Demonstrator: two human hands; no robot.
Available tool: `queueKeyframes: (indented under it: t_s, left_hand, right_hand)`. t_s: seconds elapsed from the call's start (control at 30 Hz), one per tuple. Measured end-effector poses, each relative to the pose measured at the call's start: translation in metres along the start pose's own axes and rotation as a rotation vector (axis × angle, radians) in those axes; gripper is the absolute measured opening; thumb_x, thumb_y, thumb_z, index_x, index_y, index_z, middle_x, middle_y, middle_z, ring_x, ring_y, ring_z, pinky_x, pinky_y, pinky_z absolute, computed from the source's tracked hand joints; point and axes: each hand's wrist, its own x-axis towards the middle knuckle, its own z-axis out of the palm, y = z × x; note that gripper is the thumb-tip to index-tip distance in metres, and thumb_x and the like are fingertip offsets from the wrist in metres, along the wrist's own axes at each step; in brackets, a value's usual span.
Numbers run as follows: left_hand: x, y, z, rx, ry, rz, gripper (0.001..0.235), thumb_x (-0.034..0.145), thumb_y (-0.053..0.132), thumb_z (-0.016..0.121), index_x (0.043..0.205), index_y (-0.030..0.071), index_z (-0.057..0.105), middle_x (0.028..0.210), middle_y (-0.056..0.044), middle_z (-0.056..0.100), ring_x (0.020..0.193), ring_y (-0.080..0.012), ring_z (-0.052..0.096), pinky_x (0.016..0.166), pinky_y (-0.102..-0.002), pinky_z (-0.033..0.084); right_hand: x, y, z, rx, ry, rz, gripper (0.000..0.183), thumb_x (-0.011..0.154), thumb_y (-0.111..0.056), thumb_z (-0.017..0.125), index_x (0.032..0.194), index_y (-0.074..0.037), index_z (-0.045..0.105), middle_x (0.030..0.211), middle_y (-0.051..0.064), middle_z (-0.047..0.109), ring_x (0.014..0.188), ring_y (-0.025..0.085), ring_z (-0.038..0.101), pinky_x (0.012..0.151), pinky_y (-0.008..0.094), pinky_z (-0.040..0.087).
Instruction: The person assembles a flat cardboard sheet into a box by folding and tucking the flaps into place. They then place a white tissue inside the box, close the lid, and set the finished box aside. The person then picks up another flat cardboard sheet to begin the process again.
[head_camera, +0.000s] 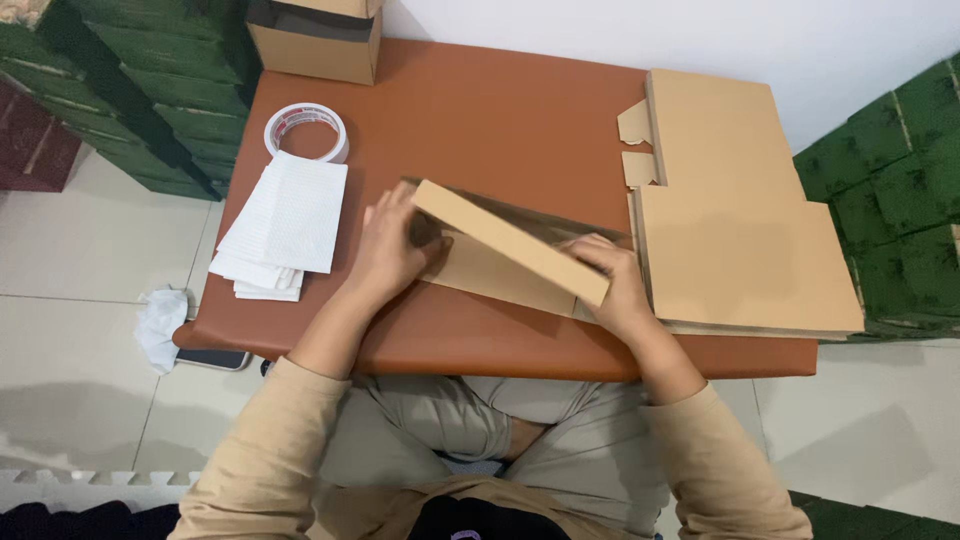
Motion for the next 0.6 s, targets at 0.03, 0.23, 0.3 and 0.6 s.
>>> queueKeyframes:
  t_s: [0.03, 0.23, 0.3, 0.6]
  left_hand:
    - [-0.001, 0.001, -0.003, 0.001, -0.002, 0.002, 0.051, 0.072, 0.009, 0.083, 0.120, 0.006, 0.067, 0.122, -0.013, 0.064, 0.122, -0.0408, 0.056, 0.103, -0.057, 0.036]
    - [-0.009, -0.011, -0.017, 0.186, -0.119, 0.440, 0.042, 0.056, 0.005, 0.090, 0.095, 0.015, 0.077, 0.104, 0.001, 0.075, 0.112, -0.0234, 0.065, 0.102, -0.043, 0.037]
    - [-0.012, -0.002, -0.021, 0.165, -0.194, 0.391, 0.025, 0.069, -0.001, 0.084, 0.089, 0.014, 0.080, 0.093, -0.004, 0.079, 0.102, -0.0244, 0.071, 0.101, -0.042, 0.039]
    - [-0.028, -0.001, -0.018, 0.362, -0.438, 0.366, 0.053, 0.091, 0.049, 0.059, 0.135, 0.018, 0.064, 0.110, -0.003, 0.056, 0.111, -0.0233, 0.049, 0.094, -0.037, 0.036]
  right_hand:
    - [-0.002, 0.007, 0.001, 0.000, 0.003, 0.001, 0.013, 0.087, -0.023, 0.079, 0.085, -0.011, 0.077, 0.087, 0.004, 0.078, 0.089, 0.028, 0.072, 0.084, 0.038, 0.051]
    - [-0.009, 0.004, -0.003, -0.339, -0.162, -0.196, 0.029, 0.080, -0.040, 0.080, 0.097, -0.017, 0.074, 0.105, 0.002, 0.077, 0.103, 0.029, 0.069, 0.082, 0.043, 0.049]
    - [-0.004, -0.028, -0.011, -0.413, -0.244, -0.166, 0.016, 0.091, -0.013, 0.067, 0.105, -0.014, 0.074, 0.110, 0.002, 0.077, 0.107, 0.027, 0.069, 0.083, 0.039, 0.048]
    - [-0.017, -0.050, -0.007, -0.613, -0.491, -0.120, 0.078, 0.078, -0.050, 0.069, 0.144, -0.012, 0.053, 0.146, 0.012, 0.053, 0.130, 0.034, 0.047, 0.093, 0.046, 0.038]
